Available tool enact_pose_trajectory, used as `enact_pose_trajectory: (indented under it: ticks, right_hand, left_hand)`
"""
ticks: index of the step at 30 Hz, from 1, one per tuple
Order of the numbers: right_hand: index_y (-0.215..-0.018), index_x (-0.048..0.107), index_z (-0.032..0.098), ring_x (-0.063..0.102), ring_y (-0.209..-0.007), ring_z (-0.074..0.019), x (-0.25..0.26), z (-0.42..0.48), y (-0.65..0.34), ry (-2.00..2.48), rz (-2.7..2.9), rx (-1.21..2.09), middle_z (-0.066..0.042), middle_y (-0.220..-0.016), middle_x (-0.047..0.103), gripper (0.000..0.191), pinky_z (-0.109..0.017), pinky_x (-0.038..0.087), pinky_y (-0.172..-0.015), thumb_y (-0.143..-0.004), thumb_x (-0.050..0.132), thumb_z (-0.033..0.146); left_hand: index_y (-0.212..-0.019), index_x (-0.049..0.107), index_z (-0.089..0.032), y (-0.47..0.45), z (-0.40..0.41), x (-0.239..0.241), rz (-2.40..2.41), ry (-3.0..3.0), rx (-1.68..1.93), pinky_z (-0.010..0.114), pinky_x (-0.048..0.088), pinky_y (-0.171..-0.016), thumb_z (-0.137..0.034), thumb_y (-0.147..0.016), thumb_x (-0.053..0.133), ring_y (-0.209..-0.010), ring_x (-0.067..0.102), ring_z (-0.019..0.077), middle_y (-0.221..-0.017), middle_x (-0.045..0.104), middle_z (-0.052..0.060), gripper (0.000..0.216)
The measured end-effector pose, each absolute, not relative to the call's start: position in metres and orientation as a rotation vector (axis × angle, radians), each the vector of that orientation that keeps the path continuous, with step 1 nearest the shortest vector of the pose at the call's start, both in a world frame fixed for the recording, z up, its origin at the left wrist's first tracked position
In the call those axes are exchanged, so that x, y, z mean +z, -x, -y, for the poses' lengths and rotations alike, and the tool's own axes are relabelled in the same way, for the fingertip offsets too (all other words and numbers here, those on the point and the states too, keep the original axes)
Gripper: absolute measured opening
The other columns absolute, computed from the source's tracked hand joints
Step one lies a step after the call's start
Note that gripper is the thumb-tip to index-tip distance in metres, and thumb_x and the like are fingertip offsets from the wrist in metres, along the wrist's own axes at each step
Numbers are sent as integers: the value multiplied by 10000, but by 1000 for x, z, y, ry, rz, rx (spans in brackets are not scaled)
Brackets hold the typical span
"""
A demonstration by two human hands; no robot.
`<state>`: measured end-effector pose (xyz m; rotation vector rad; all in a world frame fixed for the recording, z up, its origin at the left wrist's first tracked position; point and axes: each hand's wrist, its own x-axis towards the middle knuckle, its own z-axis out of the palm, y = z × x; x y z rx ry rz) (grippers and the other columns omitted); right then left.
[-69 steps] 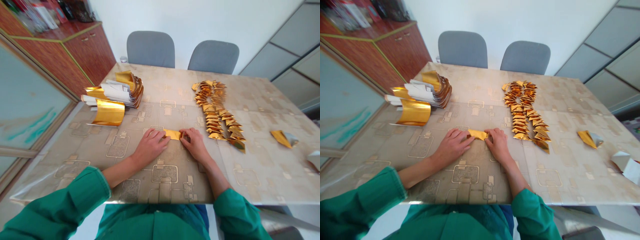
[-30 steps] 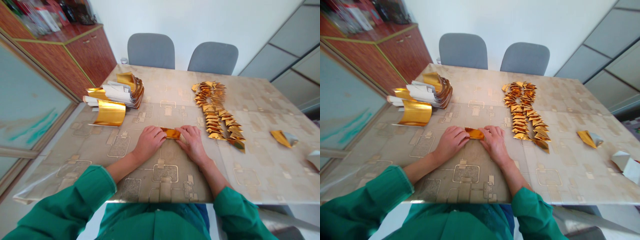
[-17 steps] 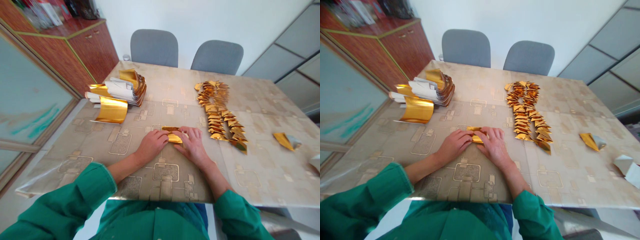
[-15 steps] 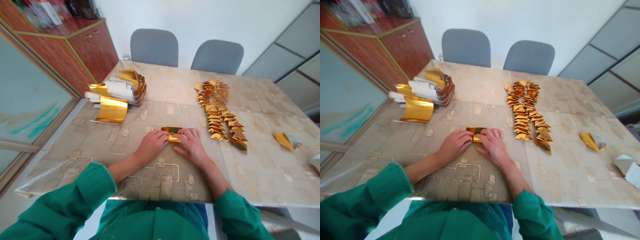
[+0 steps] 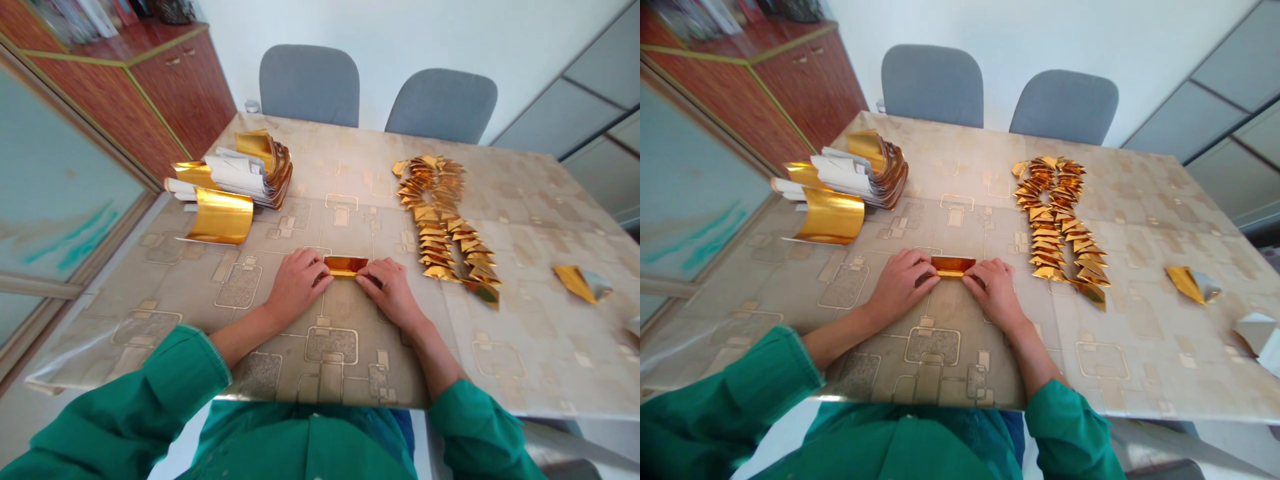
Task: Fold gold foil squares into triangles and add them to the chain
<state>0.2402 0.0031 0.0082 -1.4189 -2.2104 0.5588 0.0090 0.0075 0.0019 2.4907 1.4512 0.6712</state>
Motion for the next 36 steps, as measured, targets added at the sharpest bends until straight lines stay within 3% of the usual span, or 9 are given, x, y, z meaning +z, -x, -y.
enact_pose_trajectory:
  ticks: [8, 15, 36]
  right_hand:
    - [-758, 685, 238, 545, -834, -194, 3, -1, -229, 1625, 2059, 447, 7, -767, 664, 144, -352, 281, -815, -889, 645, 282]
    - [-800, 656, 227, 532, -814, -188, 1, 0, -227, 1700, 2001, 401, 18, -765, 646, 77, -342, 268, -810, -835, 684, 289]
    - [-758, 614, 226, 520, -805, -202, 2, -2, -218, 1809, 1996, 315, -2, -767, 658, 118, -353, 264, -805, -863, 593, 275]
  left_hand:
    - [-784, 675, -193, -13, -13, 4, -1574, -2340, 702, 382, 415, -835, -268, -800, 772, -958, 551, 232, -973, 617, 31, 123]
    - [-769, 663, -194, -14, -15, 6, -1588, -2335, 669, 389, 419, -857, -291, -792, 779, -974, 554, 232, -1007, 620, 35, 153]
    - [-777, 602, -195, -14, -18, 5, -1638, -2333, 663, 382, 425, -827, -321, -810, 753, -910, 548, 226, -926, 606, 32, 200]
